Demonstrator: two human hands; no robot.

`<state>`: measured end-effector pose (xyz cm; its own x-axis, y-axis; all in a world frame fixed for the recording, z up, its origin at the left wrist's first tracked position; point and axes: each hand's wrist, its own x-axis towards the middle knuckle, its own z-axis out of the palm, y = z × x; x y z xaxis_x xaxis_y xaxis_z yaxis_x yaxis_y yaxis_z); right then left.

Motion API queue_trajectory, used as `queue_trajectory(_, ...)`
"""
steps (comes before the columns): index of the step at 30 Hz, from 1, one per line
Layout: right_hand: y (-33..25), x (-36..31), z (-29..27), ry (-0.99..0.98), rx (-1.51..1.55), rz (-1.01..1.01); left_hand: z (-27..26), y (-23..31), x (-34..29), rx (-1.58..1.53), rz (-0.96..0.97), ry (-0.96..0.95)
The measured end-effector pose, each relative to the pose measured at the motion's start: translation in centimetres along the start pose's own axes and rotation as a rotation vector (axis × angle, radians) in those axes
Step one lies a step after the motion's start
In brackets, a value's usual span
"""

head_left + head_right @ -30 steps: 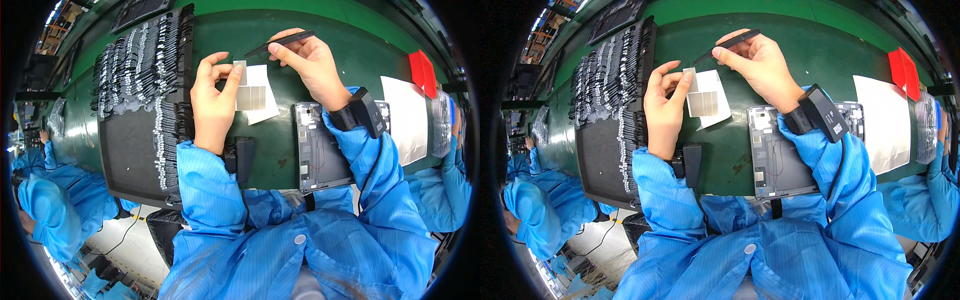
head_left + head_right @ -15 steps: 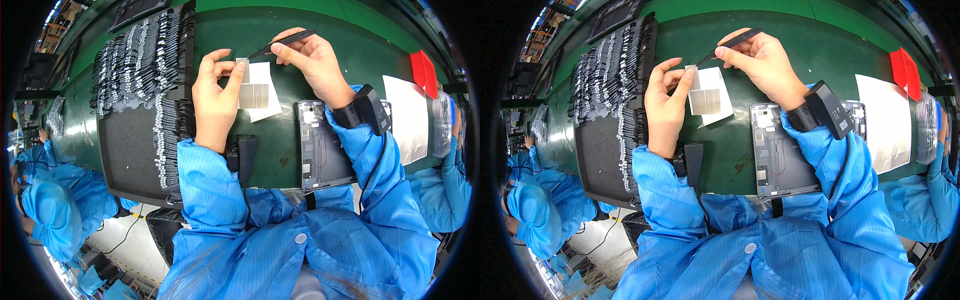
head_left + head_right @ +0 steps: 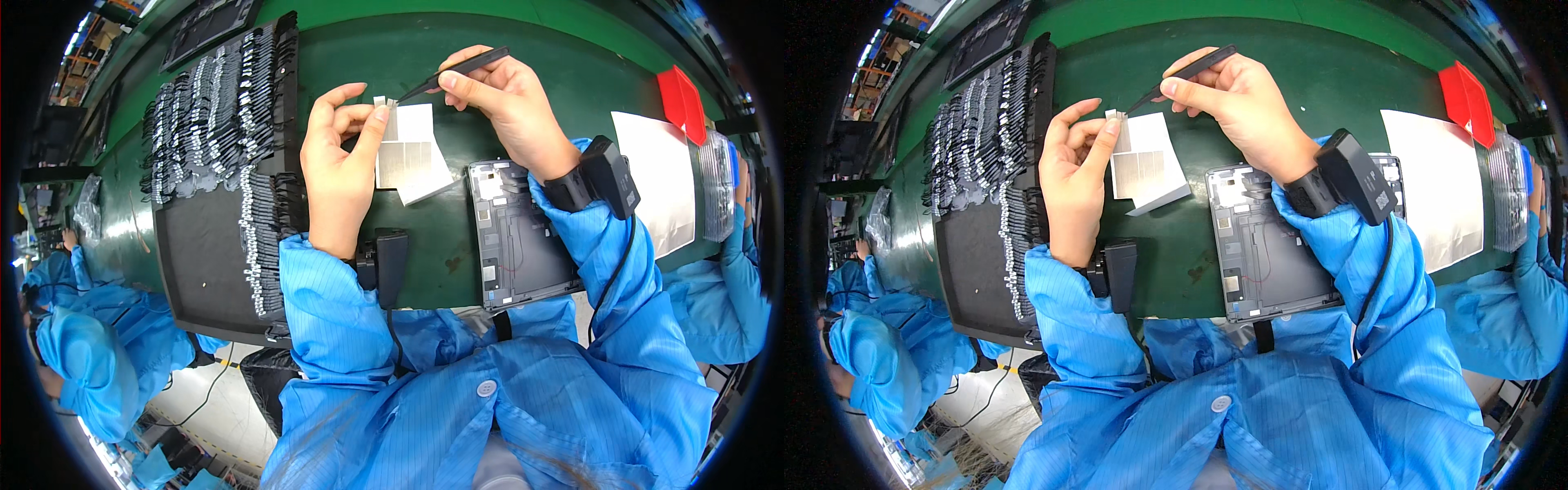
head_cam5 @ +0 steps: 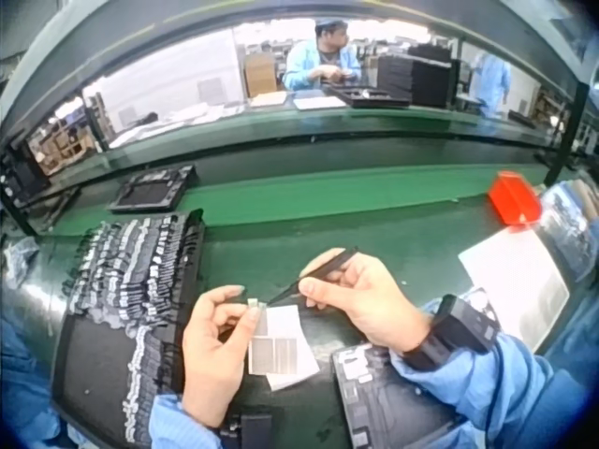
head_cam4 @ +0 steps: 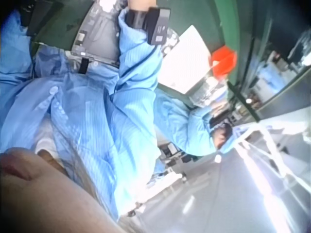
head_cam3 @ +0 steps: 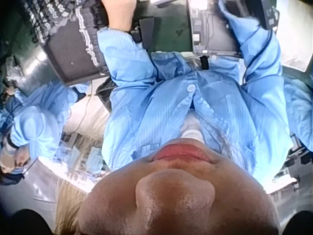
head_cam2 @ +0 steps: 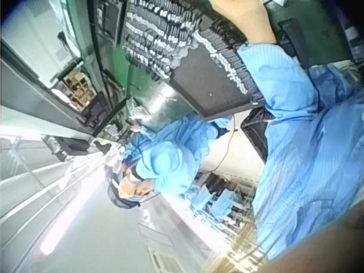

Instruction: Installing small internal components and adhesive strips inside an electronic device using tweezers on an assembly line.

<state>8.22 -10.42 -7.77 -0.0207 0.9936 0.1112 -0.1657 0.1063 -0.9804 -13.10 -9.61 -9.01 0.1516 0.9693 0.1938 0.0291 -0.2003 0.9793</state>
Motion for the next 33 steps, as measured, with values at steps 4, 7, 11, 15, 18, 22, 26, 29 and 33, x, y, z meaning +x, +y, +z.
queue_trajectory(4, -1.2, -0.8, -0.3, 0.002, 0.032, -0.024, 0.0, -0.3, 0.1, 0.015, 0.026, 0.035)
queue_trajectory(7, -2.3, -1.2, -0.8, 0.017, 0.063, -0.042, 0.1, -0.6, 0.3, 0.095, 0.037, 0.060)
queue_trajectory(11, -5.0, -2.6, -2.3, 0.018, 0.116, -0.001, -0.3, -1.3, 0.1, 0.293, 0.066, 0.131)
queue_trajectory(15, -6.4, -5.2, -4.8, 0.023, 0.094, 0.138, 0.8, 1.6, -2.0, 0.774, 0.434, 0.211)
queue_trajectory(18, -6.2, -7.5, -5.8, 0.079, 0.017, 0.213, 2.6, 5.5, -6.8, 0.900, 0.671, 0.081)
queue_trajectory(22, -5.5, -9.0, -5.9, 0.083, 0.041, 0.303, 4.6, 4.5, -10.3, 0.902, 0.743, -0.037)
queue_trajectory(26, -5.2, -9.5, -5.6, 0.085, 0.097, 0.369, 5.2, 4.1, -10.4, 0.880, 0.770, -0.056)
queue_trajectory(29, -4.9, -9.6, -5.7, 0.075, 0.096, 0.367, 5.3, 4.7, -10.2, 0.910, 0.762, -0.105)
queue_trajectory(33, -4.8, -9.9, -5.0, 0.069, 0.027, 0.357, 5.3, 4.4, -10.1, 0.909, 0.728, -0.140)
